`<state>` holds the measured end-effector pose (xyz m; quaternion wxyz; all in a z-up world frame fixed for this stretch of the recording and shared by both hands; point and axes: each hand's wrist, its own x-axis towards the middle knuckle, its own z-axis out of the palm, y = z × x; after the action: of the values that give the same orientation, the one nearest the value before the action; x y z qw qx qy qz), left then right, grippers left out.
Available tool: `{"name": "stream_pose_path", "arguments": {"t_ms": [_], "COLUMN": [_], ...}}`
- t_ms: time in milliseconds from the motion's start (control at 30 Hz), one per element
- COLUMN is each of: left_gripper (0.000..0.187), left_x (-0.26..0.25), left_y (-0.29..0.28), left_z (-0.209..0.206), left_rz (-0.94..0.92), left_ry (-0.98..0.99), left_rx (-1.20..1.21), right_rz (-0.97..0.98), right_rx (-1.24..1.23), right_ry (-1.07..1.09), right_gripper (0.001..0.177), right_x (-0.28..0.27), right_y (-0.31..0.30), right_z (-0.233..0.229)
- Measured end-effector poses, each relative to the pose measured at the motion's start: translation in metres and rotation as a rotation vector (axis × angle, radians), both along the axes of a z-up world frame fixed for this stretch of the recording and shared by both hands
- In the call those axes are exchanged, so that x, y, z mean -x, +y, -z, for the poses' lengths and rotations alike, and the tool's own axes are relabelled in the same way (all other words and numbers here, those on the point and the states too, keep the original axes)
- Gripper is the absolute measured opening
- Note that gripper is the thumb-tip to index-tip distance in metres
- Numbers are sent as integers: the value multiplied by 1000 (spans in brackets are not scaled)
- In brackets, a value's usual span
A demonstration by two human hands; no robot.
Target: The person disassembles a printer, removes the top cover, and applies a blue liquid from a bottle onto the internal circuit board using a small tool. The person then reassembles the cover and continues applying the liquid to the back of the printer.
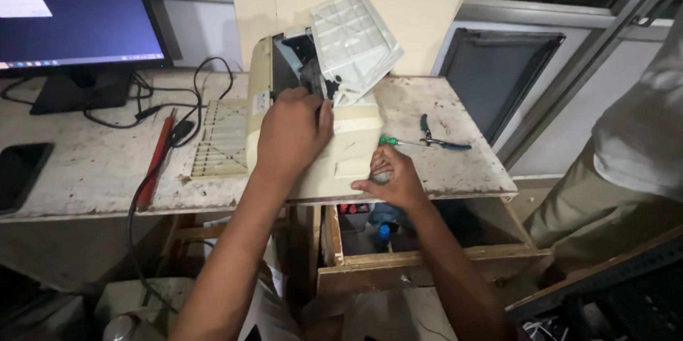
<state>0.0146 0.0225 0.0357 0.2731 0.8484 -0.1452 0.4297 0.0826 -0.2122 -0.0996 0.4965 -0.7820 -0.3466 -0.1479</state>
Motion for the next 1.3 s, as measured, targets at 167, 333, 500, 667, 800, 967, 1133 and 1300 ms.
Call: {"name": "stream_pose_path", "arguments": {"t_ms": [167,333,500,667,800,967,1133,1300], "left_gripper": [22,27,24,23,33,46,46,37], "left_x": [-16,-35,-46,-58,-64,-67,-63,-50], "left_y": [1,15,31,43,52,54,47,45], "left_z": [2,-6,-15,-18,-15,-8,-19,-20], "left_rz": [-9,40,165,261,409,483,493,536], "left_ry": [-29,191,307,419,486,561,567,492], "left_rx": [-55,-90,-145,-122,-55,14,-43,-82], "right_rz": [5,-41,-51,-39,-27,19,-36,-108], "right_rx": [18,-24,-27,-42,-54,2,-43,-4], "right_ry": [-46,-11,-40,-86,-111,-147,-98,-162], "right_gripper": [59,59,56,54,53,54,56,69], "right_x": [2,-1,0,-3,-7,-7,-1,6], "right_y": [1,2,2,1,0,-3,-1,0], "right_z": [-1,0,-1,3,6,7,2,-7]}}
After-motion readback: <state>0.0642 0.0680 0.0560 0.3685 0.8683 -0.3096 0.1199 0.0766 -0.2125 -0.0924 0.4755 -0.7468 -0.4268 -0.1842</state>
